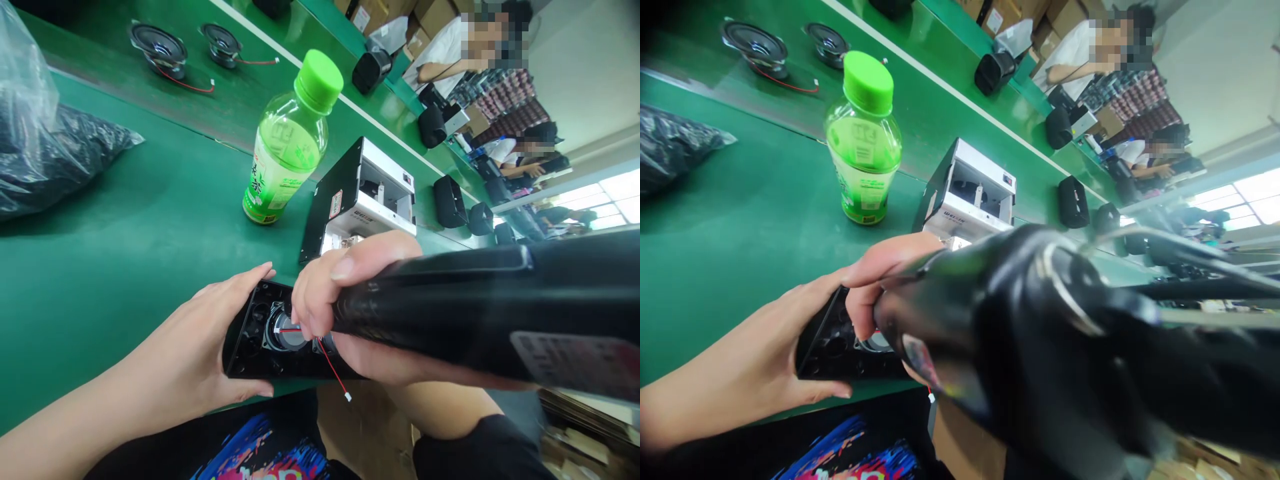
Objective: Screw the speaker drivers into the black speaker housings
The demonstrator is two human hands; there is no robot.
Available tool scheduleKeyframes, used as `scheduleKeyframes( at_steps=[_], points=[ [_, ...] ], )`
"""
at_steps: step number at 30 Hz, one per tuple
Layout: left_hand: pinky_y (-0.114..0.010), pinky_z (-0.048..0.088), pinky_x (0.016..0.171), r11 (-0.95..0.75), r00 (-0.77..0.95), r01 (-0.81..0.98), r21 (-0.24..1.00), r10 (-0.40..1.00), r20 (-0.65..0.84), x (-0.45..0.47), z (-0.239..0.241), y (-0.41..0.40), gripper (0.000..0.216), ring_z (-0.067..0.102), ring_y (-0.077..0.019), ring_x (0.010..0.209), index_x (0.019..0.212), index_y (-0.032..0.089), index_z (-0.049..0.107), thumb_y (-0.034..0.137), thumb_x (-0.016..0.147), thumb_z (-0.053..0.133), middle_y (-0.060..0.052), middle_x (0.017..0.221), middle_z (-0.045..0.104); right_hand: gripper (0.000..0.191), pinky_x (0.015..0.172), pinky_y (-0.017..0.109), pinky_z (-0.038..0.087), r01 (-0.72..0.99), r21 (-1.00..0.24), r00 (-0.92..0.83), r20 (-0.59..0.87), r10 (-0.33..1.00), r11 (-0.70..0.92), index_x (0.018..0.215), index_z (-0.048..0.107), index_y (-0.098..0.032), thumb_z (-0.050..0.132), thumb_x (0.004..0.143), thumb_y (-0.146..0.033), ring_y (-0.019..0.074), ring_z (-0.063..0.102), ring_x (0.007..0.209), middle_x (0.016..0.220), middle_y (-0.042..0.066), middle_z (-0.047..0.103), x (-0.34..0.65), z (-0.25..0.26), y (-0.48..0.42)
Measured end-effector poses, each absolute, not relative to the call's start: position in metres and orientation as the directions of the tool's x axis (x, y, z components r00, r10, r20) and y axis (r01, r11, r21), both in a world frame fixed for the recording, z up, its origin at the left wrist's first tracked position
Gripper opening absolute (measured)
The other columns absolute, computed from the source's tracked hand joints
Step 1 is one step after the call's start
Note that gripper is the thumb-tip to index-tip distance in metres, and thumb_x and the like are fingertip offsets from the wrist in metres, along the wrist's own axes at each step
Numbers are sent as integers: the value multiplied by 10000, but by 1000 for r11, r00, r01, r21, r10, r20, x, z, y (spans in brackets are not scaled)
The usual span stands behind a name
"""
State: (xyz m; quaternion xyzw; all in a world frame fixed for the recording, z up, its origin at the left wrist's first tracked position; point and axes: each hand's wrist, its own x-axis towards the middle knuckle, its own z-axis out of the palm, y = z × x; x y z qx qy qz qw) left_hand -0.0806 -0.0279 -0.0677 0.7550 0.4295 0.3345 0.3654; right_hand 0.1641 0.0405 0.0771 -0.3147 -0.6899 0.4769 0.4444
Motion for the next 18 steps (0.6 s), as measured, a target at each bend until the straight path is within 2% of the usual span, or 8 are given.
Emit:
scheduleKeyframes(
  at_steps=[4,7,9,14,18],
  points=[
    [-766,730,1349,-370,396,401,838,895,205,-80,-66,-29,1440,777,-531,1685,2053,542,248,856,913,1070,-109,1959,682,528,593,314,635,-277,-927,-353,343,870,253,1245,824,-365,750,1191,-885,130,654,544,727,-106,761,157,72,42],
    [-756,722,1358,-368,375,400,839,901,216,-77,-69,-31,1460,778,-528,1683,2049,530,270,862,885,1087,-118,1955,685,666,556,272,585,-318,-913,-332,359,872,255,1190,806,-331,692,1156,-986,109,632,515,676,-116,728,150,67,45],
    [-751,727,1347,-365,341,399,841,911,233,-74,-73,-32,1479,788,-534,1665,2045,516,305,877,851,1099,-126,1943,695,715,555,273,593,-320,-912,-327,361,873,257,1185,808,-328,661,1141,-1026,116,663,525,671,-112,724,147,64,46],
    [-742,715,1357,-364,318,396,843,915,246,-72,-81,-35,1407,788,-521,1662,2036,494,364,947,885,1035,-128,1943,693,736,539,272,610,-346,-904,-325,369,871,253,1226,843,-333,740,1071,-1045,118,663,525,724,-99,761,147,59,48],
    [-735,690,1395,-353,312,405,843,920,236,-73,-86,-34,1414,747,-512,1717,2036,496,369,916,876,1060,-111,1964,672,772,496,282,589,-367,-879,-238,406,882,305,1208,875,-334,745,1035,-1075,130,632,480,699,-94,760,143,48,47]
  ],
)
